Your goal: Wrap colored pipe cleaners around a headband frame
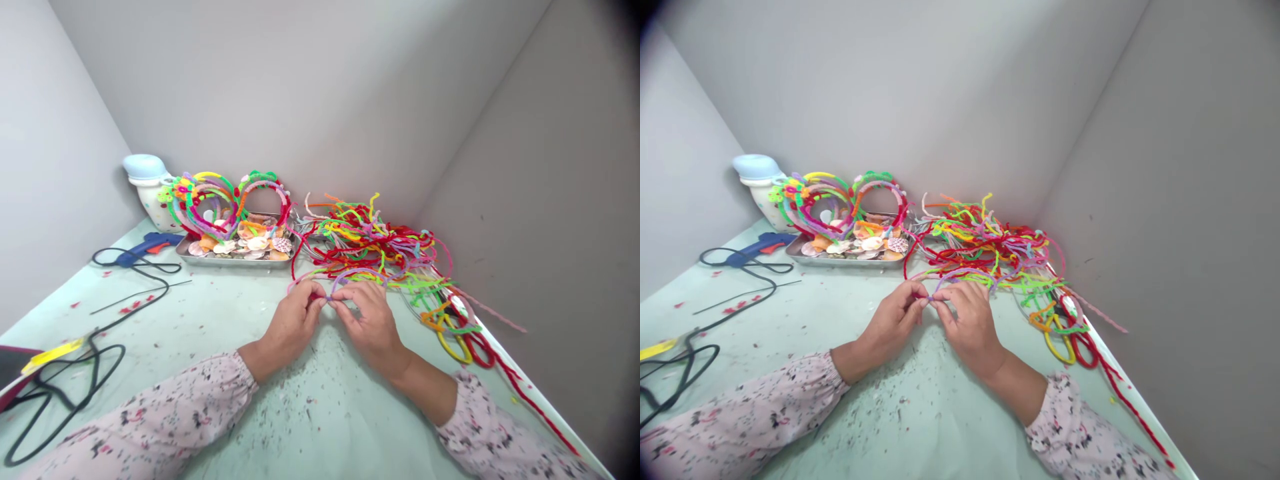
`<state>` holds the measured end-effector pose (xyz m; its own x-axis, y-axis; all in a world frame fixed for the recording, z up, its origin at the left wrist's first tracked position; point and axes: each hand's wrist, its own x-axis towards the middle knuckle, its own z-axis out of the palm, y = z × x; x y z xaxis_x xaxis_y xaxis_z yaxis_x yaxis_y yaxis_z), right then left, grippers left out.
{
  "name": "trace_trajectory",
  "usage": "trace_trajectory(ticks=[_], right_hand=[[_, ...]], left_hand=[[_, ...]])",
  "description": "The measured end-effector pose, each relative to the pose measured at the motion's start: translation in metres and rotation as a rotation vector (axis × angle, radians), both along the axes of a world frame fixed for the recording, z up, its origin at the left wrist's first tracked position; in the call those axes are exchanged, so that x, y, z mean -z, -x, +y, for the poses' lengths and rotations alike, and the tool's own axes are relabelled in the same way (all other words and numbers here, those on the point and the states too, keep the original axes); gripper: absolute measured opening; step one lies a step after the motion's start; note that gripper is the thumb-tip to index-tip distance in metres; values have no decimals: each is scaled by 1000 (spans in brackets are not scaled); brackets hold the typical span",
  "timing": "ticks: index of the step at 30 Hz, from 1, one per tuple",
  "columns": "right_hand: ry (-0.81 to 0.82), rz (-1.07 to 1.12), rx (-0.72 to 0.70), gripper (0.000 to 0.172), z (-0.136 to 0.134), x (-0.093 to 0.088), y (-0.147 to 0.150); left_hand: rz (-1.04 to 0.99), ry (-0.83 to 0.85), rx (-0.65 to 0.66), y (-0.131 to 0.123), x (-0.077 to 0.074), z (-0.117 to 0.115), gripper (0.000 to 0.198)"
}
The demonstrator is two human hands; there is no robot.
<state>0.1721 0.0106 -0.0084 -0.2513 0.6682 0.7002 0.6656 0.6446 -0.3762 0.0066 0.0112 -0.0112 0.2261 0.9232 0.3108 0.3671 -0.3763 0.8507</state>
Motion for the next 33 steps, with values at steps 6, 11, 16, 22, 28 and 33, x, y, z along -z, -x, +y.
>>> trace_trajectory(ticks=[6,11,16,22,28,33], right_hand=[[37,-10,-11,2,-1,-1,0],[75,-19,-8,2,-1,0,0],[40,-15,-1,4,0,1,0],[36,-22,4,5,1,2,0],[55,-27,6,5,0,1,-1],[88,-63,-5,4,-1,0,-1]], left_hand=[[16,9,3,1,0,-1,9],[21,-2,-9,0,0,-1,8],[10,-1,-6,0,-1,-1,9],[14,-1,-6,1,-1,-1,9],[26,-9,-10,1,-1,-1,9],[40,-15,-12,1,-2,-1,9]])
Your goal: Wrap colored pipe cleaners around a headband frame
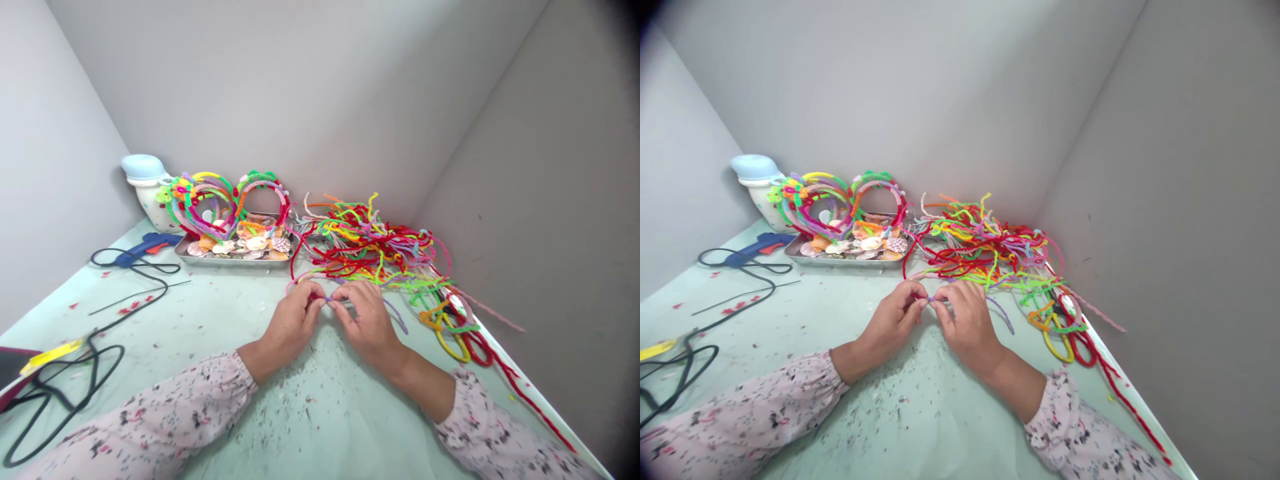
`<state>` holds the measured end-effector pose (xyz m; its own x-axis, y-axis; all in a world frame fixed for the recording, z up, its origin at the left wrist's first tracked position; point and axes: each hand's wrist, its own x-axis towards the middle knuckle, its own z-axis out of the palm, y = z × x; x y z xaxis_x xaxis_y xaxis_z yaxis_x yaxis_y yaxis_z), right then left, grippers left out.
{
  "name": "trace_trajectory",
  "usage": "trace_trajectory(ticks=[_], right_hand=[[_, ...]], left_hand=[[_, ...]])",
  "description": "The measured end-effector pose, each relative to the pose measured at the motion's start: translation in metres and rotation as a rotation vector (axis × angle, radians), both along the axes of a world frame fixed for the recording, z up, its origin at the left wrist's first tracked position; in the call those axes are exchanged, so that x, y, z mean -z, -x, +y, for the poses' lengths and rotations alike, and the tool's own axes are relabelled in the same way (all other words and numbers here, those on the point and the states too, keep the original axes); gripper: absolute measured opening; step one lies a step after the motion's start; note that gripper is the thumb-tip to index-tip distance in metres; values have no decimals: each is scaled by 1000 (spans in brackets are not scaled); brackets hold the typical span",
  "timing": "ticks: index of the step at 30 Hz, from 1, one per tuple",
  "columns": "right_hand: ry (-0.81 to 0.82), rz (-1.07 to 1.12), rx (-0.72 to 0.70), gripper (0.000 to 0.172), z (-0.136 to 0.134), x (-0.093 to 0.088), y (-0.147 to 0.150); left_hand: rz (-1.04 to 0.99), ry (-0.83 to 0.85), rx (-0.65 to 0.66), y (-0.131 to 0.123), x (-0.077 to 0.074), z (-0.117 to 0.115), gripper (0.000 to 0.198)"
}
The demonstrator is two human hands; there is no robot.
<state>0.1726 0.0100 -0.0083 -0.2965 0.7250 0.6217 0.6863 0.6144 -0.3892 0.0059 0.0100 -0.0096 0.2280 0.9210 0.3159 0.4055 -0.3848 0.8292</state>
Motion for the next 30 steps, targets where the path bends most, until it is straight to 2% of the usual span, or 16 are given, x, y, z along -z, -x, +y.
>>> trace_trajectory(ticks=[10,16,30], right_hand=[[43,-25,-37,6,0,2,1],[59,56,-46,3,0,2,1],[117,52,-40,11,0,-1,1]], left_hand=[[33,-35,21,0,-1,-2,10],[26,-26,25,0,-2,-1,10],[73,-53,16,0,-4,-2,9]])
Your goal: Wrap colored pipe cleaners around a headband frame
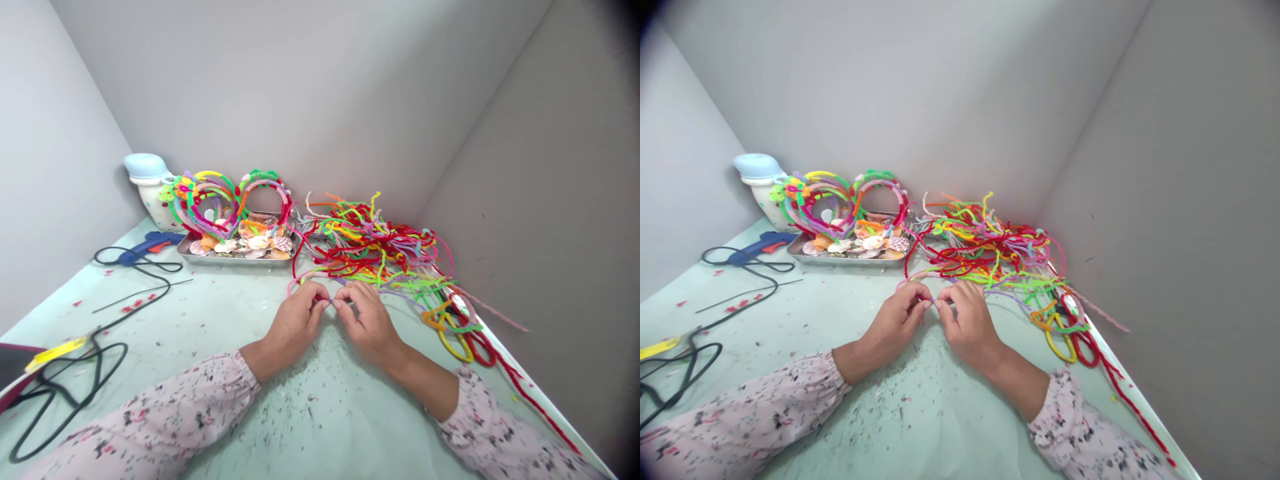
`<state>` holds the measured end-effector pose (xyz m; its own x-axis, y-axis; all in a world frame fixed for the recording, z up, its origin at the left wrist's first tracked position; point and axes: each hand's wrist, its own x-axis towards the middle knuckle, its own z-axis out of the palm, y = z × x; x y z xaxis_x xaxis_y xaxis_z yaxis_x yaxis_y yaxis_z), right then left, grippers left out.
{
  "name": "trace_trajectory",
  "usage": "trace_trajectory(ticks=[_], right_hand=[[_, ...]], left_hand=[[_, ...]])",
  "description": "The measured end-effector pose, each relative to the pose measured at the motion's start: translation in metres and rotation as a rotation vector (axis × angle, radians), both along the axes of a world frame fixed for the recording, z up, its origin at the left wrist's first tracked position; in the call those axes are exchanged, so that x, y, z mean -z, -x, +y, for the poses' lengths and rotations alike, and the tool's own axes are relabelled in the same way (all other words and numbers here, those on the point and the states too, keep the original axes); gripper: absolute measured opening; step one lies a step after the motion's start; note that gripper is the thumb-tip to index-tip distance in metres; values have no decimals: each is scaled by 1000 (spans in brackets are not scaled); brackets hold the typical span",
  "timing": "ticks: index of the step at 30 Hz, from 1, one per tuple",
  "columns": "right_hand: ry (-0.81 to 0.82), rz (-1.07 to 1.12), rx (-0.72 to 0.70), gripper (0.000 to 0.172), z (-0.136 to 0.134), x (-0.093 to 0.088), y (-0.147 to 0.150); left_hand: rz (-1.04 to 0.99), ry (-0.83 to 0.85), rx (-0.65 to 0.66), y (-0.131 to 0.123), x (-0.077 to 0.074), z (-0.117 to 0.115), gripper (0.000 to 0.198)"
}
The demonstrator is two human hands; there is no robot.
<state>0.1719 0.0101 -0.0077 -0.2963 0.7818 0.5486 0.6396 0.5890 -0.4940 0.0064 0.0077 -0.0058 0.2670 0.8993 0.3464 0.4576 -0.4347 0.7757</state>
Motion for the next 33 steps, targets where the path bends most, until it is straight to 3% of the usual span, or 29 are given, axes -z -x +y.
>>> trace_trajectory(ticks=[14,33], right_hand=[[22,26,4,11,1,0,1],[-11,-101,1,18,-1,2,2]], left_hand=[[5,-2,-1,1,1,1,9],[28,-33,17,0,0,1,9]])
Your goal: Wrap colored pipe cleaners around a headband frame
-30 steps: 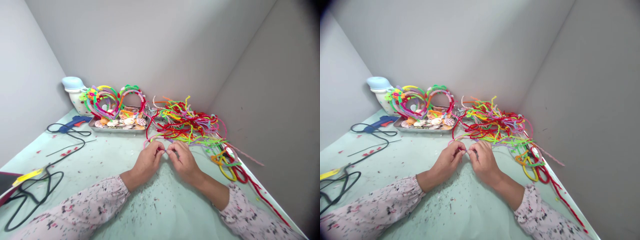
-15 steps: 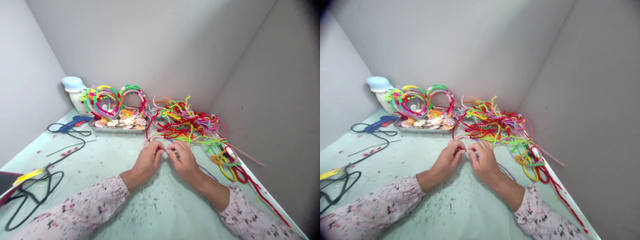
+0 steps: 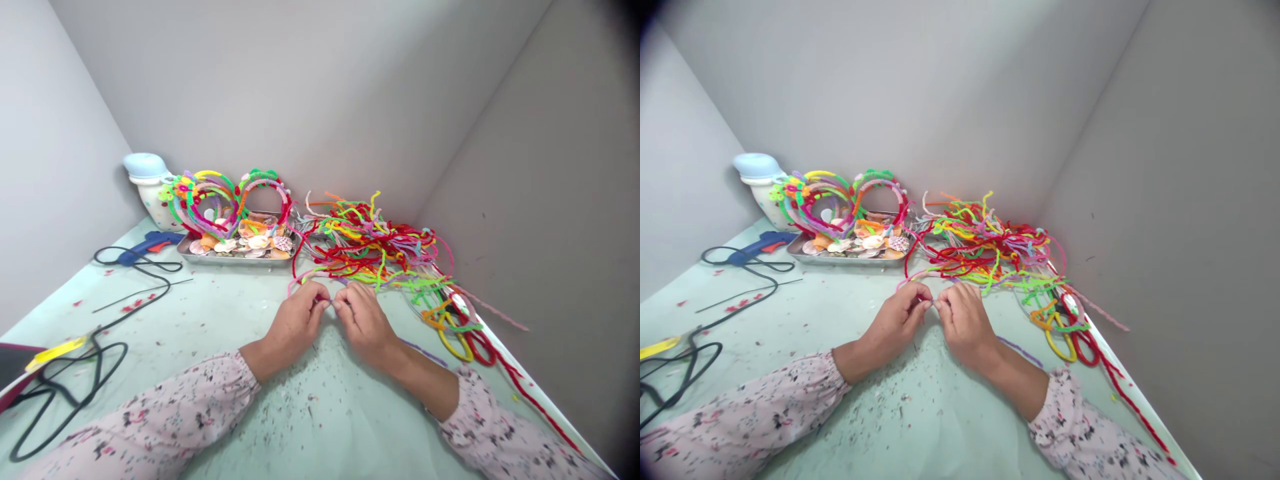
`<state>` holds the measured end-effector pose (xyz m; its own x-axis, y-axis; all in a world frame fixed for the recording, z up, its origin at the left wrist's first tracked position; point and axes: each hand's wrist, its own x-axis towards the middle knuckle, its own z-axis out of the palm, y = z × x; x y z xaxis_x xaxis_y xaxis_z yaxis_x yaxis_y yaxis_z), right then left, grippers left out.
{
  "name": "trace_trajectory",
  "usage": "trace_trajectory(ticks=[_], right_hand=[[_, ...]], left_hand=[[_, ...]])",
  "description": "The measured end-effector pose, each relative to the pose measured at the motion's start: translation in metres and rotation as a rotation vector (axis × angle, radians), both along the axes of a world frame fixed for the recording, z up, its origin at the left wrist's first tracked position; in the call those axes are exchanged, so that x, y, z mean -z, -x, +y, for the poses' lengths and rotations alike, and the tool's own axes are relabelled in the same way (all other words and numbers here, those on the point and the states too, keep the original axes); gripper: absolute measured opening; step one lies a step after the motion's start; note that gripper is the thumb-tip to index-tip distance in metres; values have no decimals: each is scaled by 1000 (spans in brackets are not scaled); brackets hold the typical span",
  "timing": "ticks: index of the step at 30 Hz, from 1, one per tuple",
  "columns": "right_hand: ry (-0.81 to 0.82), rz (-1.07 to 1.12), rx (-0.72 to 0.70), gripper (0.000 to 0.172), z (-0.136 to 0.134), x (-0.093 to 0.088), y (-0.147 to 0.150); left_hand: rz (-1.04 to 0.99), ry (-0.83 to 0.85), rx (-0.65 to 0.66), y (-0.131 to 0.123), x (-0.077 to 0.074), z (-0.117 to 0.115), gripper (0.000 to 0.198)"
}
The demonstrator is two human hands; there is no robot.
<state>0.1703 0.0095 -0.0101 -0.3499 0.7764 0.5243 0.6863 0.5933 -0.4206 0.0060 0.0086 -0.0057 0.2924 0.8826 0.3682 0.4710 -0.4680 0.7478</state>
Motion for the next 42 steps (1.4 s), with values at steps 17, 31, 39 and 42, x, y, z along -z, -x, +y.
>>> trace_trajectory(ticks=[17,31,39,42], right_hand=[[42,-18,10,18,0,-2,0],[25,-48,-7,21,0,-1,1],[-10,18,15,16,0,0,1],[-93,106,60,6,-2,-3,1]], left_hand=[[10,25,-7,1,2,0,9],[15,10,8,1,1,0,9],[-4,-37,53,2,3,2,17],[-24,-42,37,2,3,3,19]])
